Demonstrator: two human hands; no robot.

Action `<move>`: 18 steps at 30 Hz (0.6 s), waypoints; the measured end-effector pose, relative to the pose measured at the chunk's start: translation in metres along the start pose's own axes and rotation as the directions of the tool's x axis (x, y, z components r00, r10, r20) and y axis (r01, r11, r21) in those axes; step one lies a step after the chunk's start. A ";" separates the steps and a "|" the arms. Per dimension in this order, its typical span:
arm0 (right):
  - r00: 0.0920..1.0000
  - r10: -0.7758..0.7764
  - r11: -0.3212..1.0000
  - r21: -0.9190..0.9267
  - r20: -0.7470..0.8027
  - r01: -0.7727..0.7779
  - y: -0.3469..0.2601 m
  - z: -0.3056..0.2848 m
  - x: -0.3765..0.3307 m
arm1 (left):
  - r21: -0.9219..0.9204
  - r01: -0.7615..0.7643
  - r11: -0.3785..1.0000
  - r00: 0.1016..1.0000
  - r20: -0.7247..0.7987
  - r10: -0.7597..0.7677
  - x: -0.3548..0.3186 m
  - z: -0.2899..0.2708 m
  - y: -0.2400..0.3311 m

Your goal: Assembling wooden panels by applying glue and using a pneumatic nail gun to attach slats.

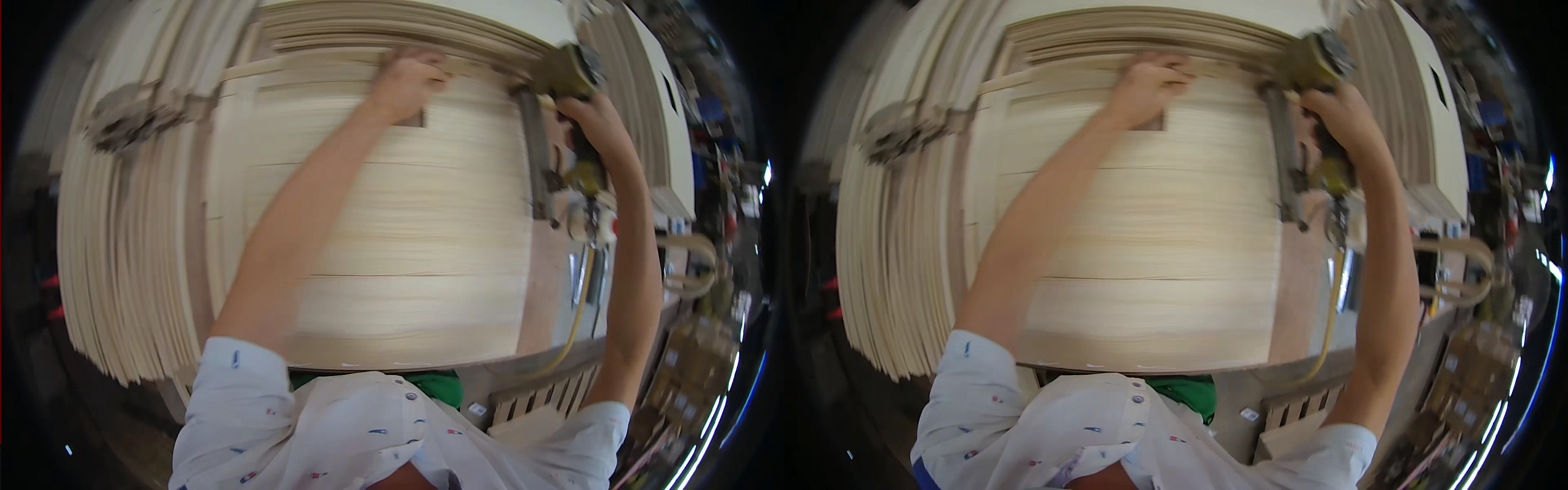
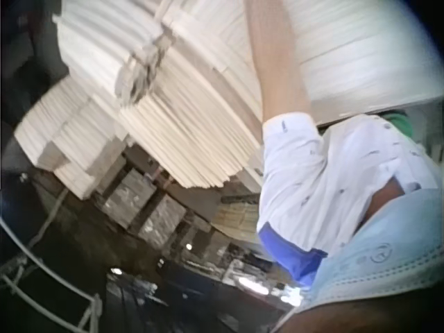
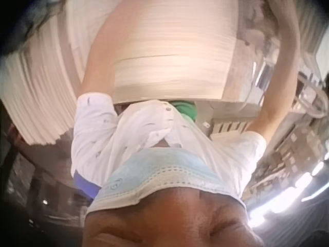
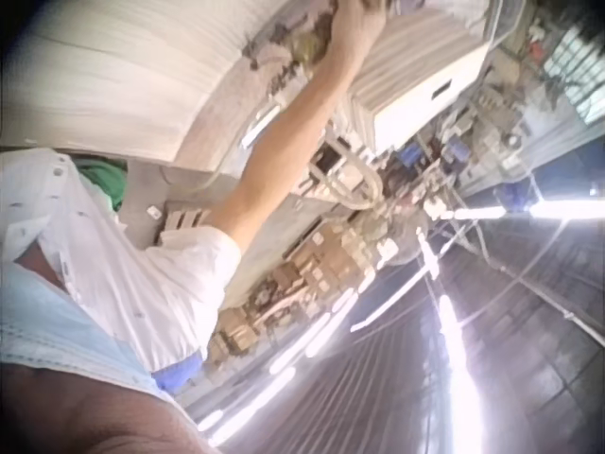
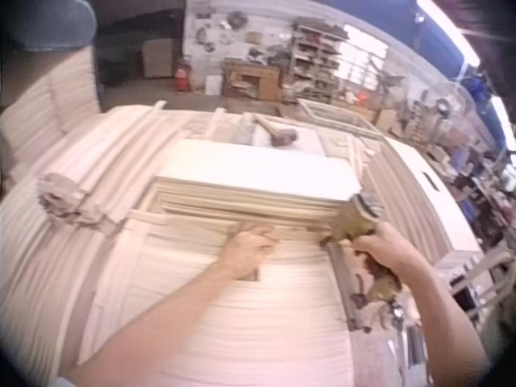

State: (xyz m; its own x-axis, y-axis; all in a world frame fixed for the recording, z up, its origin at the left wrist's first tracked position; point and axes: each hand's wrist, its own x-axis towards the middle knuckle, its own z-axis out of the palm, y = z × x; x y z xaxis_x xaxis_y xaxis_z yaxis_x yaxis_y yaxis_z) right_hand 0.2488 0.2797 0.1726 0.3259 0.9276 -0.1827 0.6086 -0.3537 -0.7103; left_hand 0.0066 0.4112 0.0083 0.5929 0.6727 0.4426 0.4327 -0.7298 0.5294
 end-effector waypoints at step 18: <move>0.996 0.088 0.994 -0.061 -0.033 -0.090 -0.007 0.015 -0.002 | 0.329 0.359 0.873 0.884 -0.420 -0.205 -0.139 -0.154 -0.093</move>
State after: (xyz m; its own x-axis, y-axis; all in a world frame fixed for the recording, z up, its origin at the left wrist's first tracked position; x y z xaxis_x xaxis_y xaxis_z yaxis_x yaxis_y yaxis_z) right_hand 0.2328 0.2820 0.1683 0.4015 0.8885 -0.2223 0.6201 -0.4423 -0.6479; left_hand -0.2202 0.4045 0.0090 0.1503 0.7958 0.5866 0.8145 -0.4360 0.3827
